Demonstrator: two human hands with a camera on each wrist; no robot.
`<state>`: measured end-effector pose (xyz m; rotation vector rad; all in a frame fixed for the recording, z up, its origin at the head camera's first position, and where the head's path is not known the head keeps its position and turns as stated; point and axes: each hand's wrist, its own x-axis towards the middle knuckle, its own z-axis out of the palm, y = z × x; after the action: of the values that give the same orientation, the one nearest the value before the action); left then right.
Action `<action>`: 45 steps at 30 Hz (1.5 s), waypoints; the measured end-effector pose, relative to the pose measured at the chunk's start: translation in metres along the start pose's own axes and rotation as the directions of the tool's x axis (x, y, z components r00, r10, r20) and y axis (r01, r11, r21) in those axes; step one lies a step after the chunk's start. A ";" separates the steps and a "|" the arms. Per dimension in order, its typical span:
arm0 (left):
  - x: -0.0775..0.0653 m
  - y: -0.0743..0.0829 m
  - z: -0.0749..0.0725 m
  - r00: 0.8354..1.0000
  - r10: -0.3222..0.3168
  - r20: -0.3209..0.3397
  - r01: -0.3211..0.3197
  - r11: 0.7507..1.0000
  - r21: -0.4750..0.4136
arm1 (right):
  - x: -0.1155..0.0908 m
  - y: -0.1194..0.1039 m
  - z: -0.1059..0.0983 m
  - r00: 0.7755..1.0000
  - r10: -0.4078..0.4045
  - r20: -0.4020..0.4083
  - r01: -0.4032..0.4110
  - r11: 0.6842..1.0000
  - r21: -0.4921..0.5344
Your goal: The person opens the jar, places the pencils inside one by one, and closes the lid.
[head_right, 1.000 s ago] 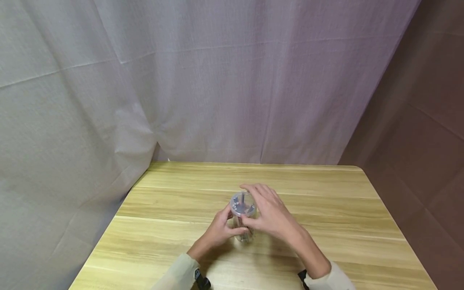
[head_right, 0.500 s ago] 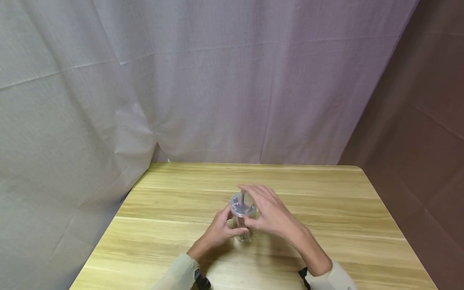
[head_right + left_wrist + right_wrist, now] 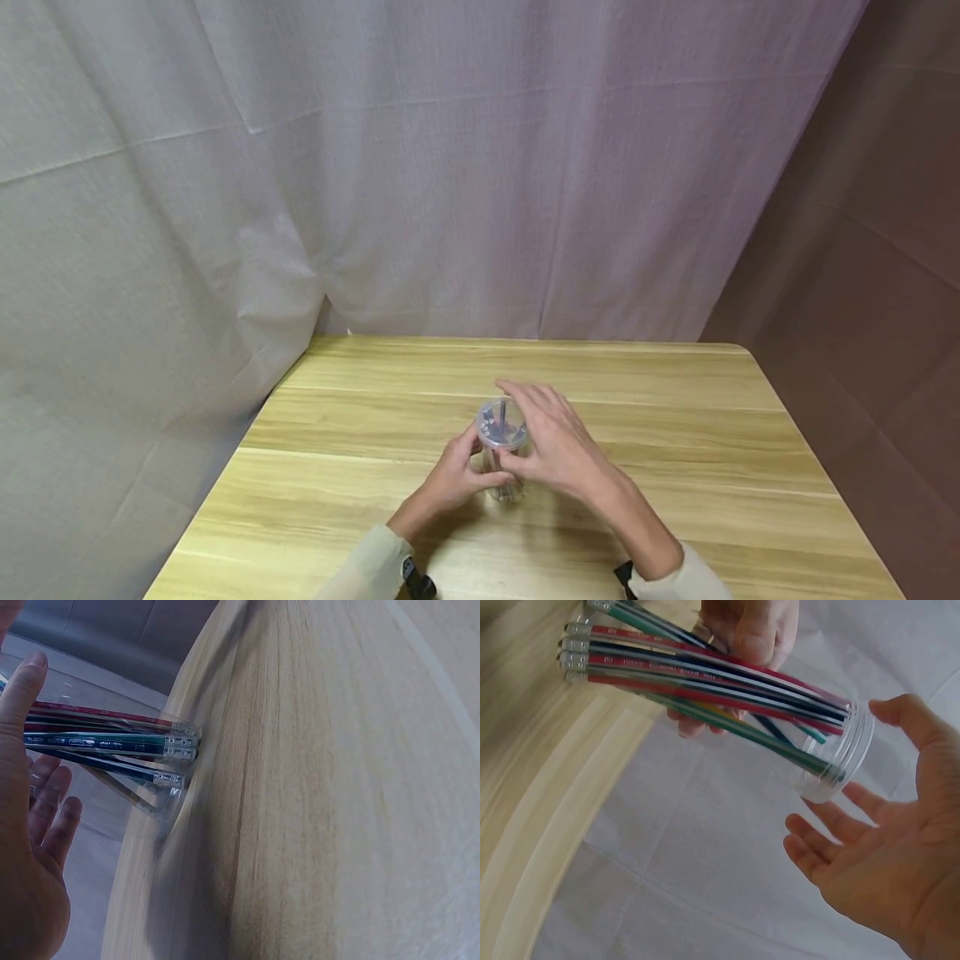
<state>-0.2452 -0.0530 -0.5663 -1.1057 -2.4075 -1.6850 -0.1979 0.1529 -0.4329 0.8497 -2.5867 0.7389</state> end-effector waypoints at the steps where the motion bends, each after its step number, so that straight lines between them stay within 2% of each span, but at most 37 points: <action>1: 0.000 0.000 0.000 1.000 0.001 0.000 -0.001 1.000 -0.001 | 0.000 0.000 0.000 1.000 -0.002 0.011 0.002 1.000 0.004; 7: -0.001 0.000 0.001 1.000 0.002 -0.001 -0.002 1.000 -0.009 | -0.001 0.005 -0.003 1.000 -0.009 0.021 0.008 1.000 0.022; 14: 0.001 0.003 0.000 1.000 -0.017 0.000 0.017 1.000 -0.010 | -0.002 0.002 0.000 0.999 0.022 -0.037 -0.023 1.000 -0.003; 21: 0.001 0.004 0.000 1.000 -0.009 -0.004 0.009 1.000 -0.015 | -0.003 -0.003 0.003 0.996 0.051 -0.079 -0.053 0.998 -0.020; 33: -0.001 0.002 0.001 1.000 -0.001 -0.010 0.001 1.000 0.011 | -0.009 0.001 0.008 0.998 0.065 0.001 -0.065 0.997 0.033; 39: -0.003 0.002 -0.002 0.999 -0.033 0.024 0.032 0.997 0.066 | -0.015 0.010 0.011 0.997 0.059 0.040 -0.061 0.997 0.051; 45: -0.005 0.003 -0.005 0.993 -0.068 0.094 0.057 0.992 0.112 | -0.019 0.020 0.010 0.996 0.066 0.058 -0.068 0.997 0.036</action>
<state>-0.2420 -0.0590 -0.5638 -1.1345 -2.5850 -1.5283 -0.1968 0.1695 -0.4570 0.8106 -2.6711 0.7965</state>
